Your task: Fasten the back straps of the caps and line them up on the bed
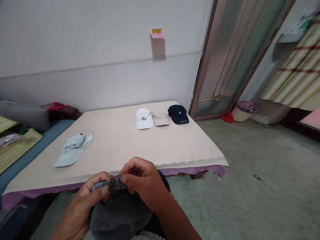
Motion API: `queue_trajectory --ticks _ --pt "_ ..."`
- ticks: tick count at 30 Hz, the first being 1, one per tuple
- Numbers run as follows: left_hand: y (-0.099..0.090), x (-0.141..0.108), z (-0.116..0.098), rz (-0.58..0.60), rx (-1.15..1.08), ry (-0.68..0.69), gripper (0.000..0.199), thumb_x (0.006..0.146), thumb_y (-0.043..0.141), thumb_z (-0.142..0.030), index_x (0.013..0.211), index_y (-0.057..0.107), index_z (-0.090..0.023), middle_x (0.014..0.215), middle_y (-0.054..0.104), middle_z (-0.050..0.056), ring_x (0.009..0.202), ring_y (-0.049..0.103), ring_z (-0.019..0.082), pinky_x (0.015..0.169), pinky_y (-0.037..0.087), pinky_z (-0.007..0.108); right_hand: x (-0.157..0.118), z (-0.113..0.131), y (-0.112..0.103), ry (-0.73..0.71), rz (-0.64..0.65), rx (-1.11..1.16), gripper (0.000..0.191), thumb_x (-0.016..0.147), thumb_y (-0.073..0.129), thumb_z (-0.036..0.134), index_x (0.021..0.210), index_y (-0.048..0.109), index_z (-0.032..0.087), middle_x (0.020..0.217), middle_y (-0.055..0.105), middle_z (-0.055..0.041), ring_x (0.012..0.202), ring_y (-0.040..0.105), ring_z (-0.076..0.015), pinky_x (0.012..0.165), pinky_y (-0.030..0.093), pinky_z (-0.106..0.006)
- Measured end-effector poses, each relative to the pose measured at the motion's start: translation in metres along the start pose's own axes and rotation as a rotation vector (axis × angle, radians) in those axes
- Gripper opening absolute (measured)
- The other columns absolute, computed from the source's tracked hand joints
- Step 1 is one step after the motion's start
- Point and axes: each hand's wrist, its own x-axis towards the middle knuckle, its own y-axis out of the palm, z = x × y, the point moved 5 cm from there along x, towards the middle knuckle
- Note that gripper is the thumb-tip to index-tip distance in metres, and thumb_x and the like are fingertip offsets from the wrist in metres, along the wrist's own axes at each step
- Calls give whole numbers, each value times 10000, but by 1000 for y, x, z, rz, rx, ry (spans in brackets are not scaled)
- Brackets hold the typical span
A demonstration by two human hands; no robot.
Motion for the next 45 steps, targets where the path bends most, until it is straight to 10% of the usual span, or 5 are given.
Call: queue_trajectory --ticks 45 --pt "12 1 -3 35 289 4 238 672 737 -362 754 607 -180 623 592 -8 544 507 109 507 393 209 -7 4 -4 9 -10 -188 45 754 630 187 764 593 163 627 550 23 575 500 -88 542 373 -216"
